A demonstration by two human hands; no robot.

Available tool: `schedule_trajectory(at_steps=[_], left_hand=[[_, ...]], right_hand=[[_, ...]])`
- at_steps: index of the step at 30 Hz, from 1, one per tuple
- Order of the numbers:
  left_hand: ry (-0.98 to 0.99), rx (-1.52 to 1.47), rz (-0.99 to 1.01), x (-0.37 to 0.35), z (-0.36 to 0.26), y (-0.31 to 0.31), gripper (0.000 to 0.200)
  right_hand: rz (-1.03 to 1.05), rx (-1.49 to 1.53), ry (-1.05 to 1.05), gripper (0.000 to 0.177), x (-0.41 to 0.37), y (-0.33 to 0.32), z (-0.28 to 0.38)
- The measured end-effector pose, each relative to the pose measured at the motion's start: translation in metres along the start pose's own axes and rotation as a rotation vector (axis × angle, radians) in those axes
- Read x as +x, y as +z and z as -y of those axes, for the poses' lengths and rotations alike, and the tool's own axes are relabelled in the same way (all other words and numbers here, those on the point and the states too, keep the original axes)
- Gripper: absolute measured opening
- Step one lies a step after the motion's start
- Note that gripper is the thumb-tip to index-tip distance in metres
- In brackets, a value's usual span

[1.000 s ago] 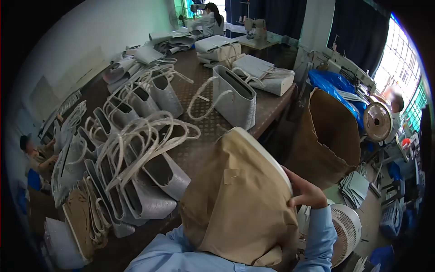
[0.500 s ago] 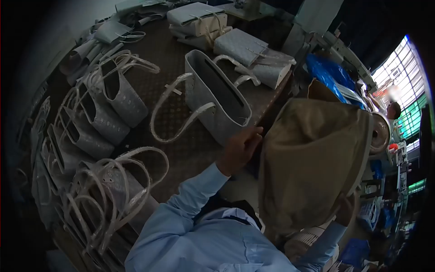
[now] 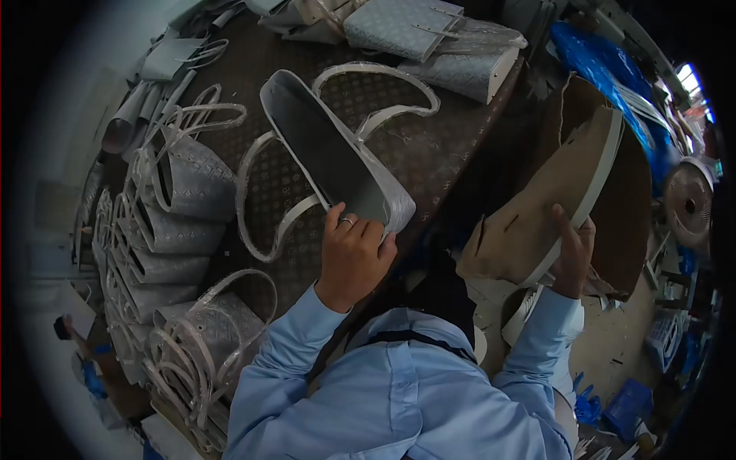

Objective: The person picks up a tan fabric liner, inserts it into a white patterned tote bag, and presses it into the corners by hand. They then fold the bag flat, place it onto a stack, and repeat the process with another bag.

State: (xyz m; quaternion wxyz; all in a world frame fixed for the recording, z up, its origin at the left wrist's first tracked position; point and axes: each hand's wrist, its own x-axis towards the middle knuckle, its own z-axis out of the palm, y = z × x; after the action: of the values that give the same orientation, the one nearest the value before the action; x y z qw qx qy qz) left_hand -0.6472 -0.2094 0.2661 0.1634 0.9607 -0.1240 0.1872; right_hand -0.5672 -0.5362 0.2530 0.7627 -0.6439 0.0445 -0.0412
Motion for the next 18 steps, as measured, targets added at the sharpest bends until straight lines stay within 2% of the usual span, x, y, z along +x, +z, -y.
schedule_trajectory(at_steps=[4, 8, 11, 13, 14, 16, 17, 18], left_hand=[[-0.094, 0.027, 0.018, 0.011, -0.014, -0.003, 0.012], [-0.119, 0.06, 0.073, 0.022, -0.019, -0.002, 0.01], [-0.196, 0.072, 0.119, 0.029, -0.022, -0.005, 0.011], [-0.098, 0.09, 0.259, 0.026, -0.021, -0.012, 0.01], [-0.131, 0.115, 0.23, 0.022, -0.02, -0.021, 0.01], [-0.051, 0.09, 0.359, 0.014, -0.01, -0.048, 0.013], [-0.062, 0.123, 0.326, 0.006, -0.001, -0.067, 0.013], [-0.176, 0.083, 0.444, -0.005, 0.006, -0.086, 0.022]], right_hand=[[0.185, -0.115, 0.122, 0.025, 0.05, 0.012, -0.003], [0.259, -0.258, 0.241, 0.028, 0.094, 0.009, -0.015], [0.359, -0.311, 0.239, 0.03, 0.124, 0.001, -0.029], [0.412, -0.377, 0.224, 0.03, 0.14, -0.002, -0.03], [0.457, -0.375, 0.2, 0.03, 0.149, -0.004, -0.029], [0.357, -0.374, 0.107, 0.03, 0.161, -0.009, -0.026], [0.344, -0.342, 0.11, 0.031, 0.166, -0.008, -0.019], [0.33, -0.316, 0.118, 0.032, 0.168, -0.009, -0.011]])
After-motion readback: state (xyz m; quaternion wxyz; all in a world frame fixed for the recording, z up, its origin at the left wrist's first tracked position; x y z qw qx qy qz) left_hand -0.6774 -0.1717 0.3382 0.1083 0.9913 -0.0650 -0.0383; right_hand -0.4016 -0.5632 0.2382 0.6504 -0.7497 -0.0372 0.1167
